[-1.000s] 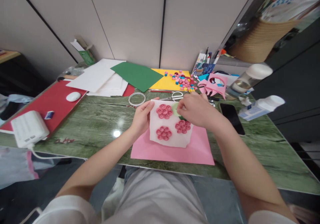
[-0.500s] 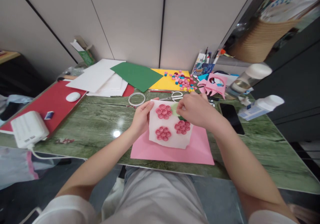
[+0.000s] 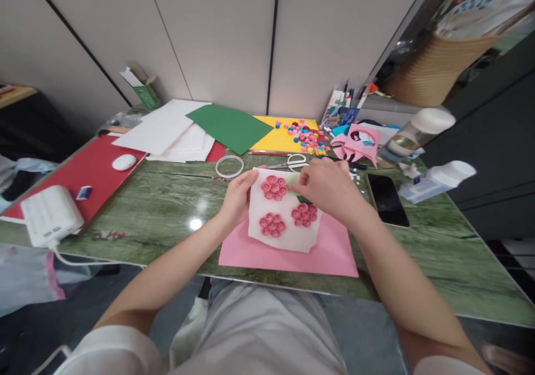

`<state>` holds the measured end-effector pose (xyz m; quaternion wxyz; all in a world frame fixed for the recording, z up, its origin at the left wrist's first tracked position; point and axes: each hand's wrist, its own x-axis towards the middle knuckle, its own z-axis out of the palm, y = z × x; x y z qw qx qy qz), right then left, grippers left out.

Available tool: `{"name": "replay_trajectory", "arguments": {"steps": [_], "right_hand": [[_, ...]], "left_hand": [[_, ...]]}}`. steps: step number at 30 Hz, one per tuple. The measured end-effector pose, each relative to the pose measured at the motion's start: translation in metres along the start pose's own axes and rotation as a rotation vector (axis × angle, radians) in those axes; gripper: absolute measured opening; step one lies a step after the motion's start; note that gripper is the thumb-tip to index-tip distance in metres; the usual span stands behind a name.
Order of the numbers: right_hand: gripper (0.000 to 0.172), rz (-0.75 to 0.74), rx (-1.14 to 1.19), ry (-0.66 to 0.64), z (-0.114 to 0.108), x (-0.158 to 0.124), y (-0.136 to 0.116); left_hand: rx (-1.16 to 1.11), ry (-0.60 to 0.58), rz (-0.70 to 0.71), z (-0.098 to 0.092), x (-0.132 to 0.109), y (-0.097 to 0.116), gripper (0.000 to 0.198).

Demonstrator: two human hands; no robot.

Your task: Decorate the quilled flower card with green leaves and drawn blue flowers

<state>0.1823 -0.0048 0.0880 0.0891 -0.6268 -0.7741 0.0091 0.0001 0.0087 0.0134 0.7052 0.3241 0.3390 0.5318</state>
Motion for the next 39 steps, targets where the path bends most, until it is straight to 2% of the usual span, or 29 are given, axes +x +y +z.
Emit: {"name": "replay_trajectory", "arguments": {"steps": [2,4,6,8,10,17,22,30,39], "right_hand": [[0.030,0.032,0.032,0.086,0.002,0.000,0.002],[0.034,0.043,0.103,0.102,0.002,0.001,0.006],[0.036,0.028,0.223,-0.044,0.002,0.003,0.011],[0.035,-0.012,0.352,-0.280,0.002,0.007,0.016],[0.036,-0.076,0.447,-0.462,0.004,0.011,0.022],[0.029,-0.200,0.675,-0.680,0.018,0.014,0.033],[0.034,-0.260,0.697,-0.704,0.022,0.012,0.034],[0.047,-0.276,0.755,-0.638,0.033,0.007,0.036],[0.048,-0.255,0.791,-0.646,0.036,0.003,0.039]], "left_hand": [[-0.010,-0.013,-0.009,-0.001,0.001,0.001,0.034],[-0.017,-0.041,-0.033,-0.002,0.002,0.001,0.033],[-0.018,-0.063,-0.084,-0.003,0.003,0.001,0.033],[-0.016,-0.074,-0.152,-0.004,0.004,0.001,0.032],[-0.016,-0.084,-0.215,-0.004,0.005,0.001,0.030],[-0.009,-0.142,-0.308,-0.003,0.005,0.002,0.029],[0.022,-0.169,-0.332,-0.006,0.007,0.001,0.030],[0.016,-0.160,-0.319,-0.007,0.008,0.001,0.027],[0.003,-0.179,-0.358,-0.008,0.010,-0.002,0.024]]}}
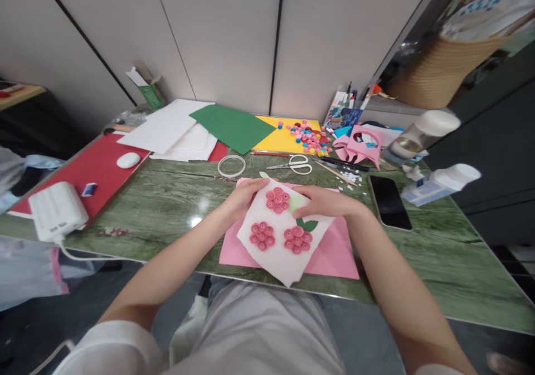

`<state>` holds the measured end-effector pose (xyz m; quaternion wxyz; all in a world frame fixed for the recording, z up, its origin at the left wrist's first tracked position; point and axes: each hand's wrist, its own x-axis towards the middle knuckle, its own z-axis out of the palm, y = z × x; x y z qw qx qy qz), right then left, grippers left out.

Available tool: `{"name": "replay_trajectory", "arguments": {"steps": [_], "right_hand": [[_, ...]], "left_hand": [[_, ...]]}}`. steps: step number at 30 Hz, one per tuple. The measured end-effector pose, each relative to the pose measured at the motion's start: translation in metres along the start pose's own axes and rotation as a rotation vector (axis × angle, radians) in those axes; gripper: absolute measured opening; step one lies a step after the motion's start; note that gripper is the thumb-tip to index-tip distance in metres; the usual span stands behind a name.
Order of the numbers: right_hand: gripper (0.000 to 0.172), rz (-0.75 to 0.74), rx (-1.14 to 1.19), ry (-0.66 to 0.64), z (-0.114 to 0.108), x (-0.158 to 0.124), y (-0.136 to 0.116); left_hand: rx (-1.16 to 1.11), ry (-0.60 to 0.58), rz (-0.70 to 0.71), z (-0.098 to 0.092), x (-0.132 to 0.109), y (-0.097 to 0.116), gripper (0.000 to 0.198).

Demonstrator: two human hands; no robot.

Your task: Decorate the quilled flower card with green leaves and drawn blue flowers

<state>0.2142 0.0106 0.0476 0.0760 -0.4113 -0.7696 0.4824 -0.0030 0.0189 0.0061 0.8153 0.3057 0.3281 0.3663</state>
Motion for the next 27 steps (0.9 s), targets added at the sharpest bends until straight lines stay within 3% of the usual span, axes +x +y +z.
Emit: {"name": "replay_trajectory", "arguments": {"steps": [5,15,19,27], "right_hand": [[0.039,0.060,0.114,-0.031,0.001,-0.003,0.010],[0.033,0.025,0.003,0.088,0.010,0.003,0.004],[0.033,0.023,0.139,0.103,0.007,0.001,0.007],[0.039,0.183,0.301,0.316,-0.005,-0.007,0.022]], "left_hand": [[-0.001,0.003,-0.015,-0.003,0.003,-0.005,0.015],[-0.006,0.012,-0.047,-0.007,0.006,-0.010,0.013],[-0.021,0.044,-0.058,-0.009,0.007,-0.002,0.015],[0.101,0.080,-0.013,-0.019,0.013,0.012,0.013]]}}
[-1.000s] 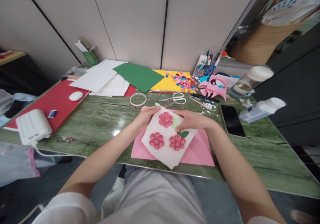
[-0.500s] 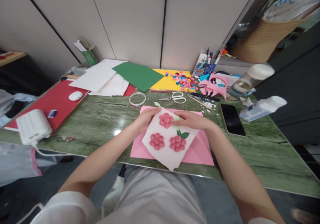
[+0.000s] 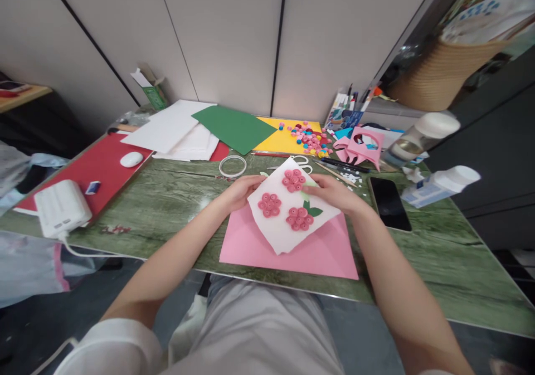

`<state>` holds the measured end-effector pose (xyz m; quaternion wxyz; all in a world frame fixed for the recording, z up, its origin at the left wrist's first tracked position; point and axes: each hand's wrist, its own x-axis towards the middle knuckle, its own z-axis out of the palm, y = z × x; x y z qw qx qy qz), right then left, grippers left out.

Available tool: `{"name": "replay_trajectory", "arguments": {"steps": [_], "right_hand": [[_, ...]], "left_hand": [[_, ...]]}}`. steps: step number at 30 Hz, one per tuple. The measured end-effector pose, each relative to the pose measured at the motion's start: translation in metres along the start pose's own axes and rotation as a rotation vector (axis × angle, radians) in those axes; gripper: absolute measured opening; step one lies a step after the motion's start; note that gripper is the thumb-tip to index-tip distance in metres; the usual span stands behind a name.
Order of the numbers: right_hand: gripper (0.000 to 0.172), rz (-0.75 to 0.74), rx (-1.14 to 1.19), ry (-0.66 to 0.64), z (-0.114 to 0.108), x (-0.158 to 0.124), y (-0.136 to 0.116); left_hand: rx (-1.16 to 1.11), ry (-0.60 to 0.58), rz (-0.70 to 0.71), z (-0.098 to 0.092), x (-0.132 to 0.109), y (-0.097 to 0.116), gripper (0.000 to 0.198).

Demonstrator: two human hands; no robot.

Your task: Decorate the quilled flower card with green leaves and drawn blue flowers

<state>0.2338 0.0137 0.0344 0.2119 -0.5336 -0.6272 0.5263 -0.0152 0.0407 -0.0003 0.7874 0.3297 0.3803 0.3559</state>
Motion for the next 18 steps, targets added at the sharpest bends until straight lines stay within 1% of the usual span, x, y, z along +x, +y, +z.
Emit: {"name": "replay_trajectory", "arguments": {"steps": [2,5,7,11,18], "right_hand": [[0.040,0.005,0.024,0.012,-0.003,-0.001,0.002],[0.044,-0.017,0.040,-0.030,-0.006,-0.002,0.005],[0.048,-0.044,0.016,-0.033,-0.007,-0.001,0.008],[0.049,-0.080,-0.003,-0.002,-0.005,0.003,0.012],[0.048,-0.091,0.034,-0.013,-0.004,0.004,0.013]], "left_hand": [[0.029,0.010,0.037,-0.002,0.002,-0.002,0.012],[0.050,0.022,0.070,-0.002,0.004,-0.006,0.014],[0.062,0.025,0.081,-0.002,0.004,-0.006,0.015],[0.061,0.035,0.090,-0.001,0.004,-0.006,0.019],[0.044,0.044,0.090,0.000,0.004,-0.008,0.018]]}}
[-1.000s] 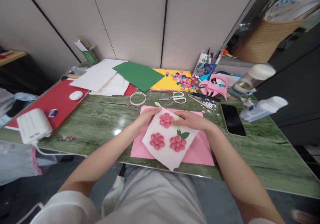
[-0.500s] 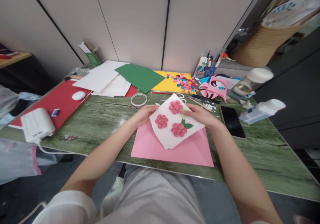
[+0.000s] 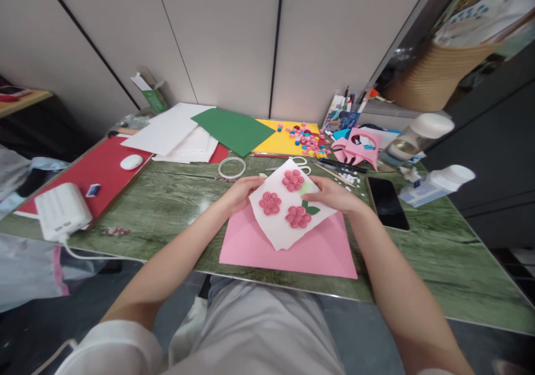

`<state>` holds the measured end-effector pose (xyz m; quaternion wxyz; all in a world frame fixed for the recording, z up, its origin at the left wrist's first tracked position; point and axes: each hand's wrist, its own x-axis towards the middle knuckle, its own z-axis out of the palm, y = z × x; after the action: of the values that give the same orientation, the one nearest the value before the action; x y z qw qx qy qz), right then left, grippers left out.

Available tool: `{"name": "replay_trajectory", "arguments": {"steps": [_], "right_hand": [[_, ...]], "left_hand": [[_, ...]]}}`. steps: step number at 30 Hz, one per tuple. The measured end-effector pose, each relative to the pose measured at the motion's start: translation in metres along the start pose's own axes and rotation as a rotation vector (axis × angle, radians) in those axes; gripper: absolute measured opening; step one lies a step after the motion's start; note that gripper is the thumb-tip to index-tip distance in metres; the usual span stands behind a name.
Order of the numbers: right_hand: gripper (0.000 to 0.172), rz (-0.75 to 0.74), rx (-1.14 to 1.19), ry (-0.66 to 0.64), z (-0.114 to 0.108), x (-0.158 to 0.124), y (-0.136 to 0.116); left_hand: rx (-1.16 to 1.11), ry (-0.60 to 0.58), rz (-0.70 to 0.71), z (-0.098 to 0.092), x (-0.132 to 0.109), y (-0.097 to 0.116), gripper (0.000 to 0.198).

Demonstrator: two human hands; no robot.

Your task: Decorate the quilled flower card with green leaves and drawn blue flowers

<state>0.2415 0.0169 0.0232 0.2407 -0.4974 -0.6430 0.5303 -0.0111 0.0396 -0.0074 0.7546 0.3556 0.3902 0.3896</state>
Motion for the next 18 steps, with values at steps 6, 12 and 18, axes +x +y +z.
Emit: {"name": "replay_trajectory", "arguments": {"steps": [6,12,18], "right_hand": [[0.048,0.076,0.044,0.016,-0.003,0.000,0.002],[0.042,0.096,0.125,0.132,-0.020,-0.002,0.009],[0.041,0.135,0.210,0.165,-0.036,0.002,0.026]], "left_hand": [[-0.004,-0.026,0.004,-0.001,-0.001,0.001,0.019],[-0.044,0.007,-0.003,0.001,-0.001,0.003,0.021],[-0.097,0.086,0.020,-0.003,0.003,0.002,0.020]]}}
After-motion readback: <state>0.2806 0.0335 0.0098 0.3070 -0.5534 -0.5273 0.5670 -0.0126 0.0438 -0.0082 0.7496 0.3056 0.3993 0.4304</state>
